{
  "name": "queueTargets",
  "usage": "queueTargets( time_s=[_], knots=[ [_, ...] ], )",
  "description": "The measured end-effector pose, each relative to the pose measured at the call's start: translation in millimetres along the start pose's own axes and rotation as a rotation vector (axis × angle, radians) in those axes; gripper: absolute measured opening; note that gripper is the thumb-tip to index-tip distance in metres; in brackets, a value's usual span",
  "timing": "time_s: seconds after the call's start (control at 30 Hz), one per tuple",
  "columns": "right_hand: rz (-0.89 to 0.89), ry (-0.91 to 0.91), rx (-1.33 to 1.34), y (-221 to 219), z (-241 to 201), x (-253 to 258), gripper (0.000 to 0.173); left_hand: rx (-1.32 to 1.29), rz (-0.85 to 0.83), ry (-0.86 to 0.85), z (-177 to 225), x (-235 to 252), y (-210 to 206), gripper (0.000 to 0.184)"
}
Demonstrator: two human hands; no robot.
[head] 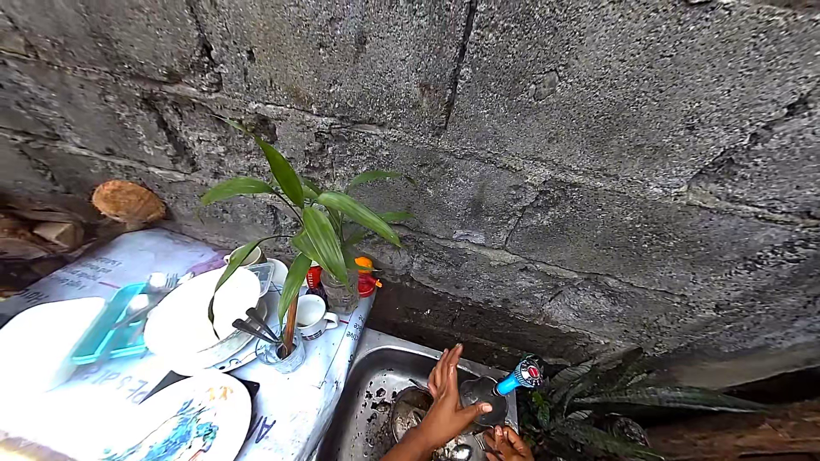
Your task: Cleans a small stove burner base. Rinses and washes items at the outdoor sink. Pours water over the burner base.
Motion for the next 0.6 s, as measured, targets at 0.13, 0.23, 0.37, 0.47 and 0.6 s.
queueTargets(
  time_s=[0.13,0.23,0.37,0.47,0.6],
  knots=[
    [0.026,0.125,-0.104,10,-1,-1,0.018,0.054,-0.279,-0.483,102,45,31,0.057],
    [0.036,0.18,-0.138,12,-5,-2,0.02,0.211,-0.468,-0.713,131,65,27,0.041],
    [0.048,0.172,-0.159,12,-9,-4,0.023,0.425,-0.522,-0.739,133,72,15,0.027],
    [0.066,0.142,-0.15,9,-8,-7,0.026,0.519,-0.528,-0.724,133,79,7,0.032],
    [0.088,0.09,-0.095,4,-6,-9,0.03,0.486,-0.582,-0.721,133,89,1,0.029]
  ],
)
Point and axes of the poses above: each hand's wrist, its own x-axis towards the middle knuckle, its own y-axis out of the back of the hand, z = x × y, the point moved 4 cm from there along x, towards the middle knuckle, and after that the axes turned 9 degrees about x, right-handed, at the moved point
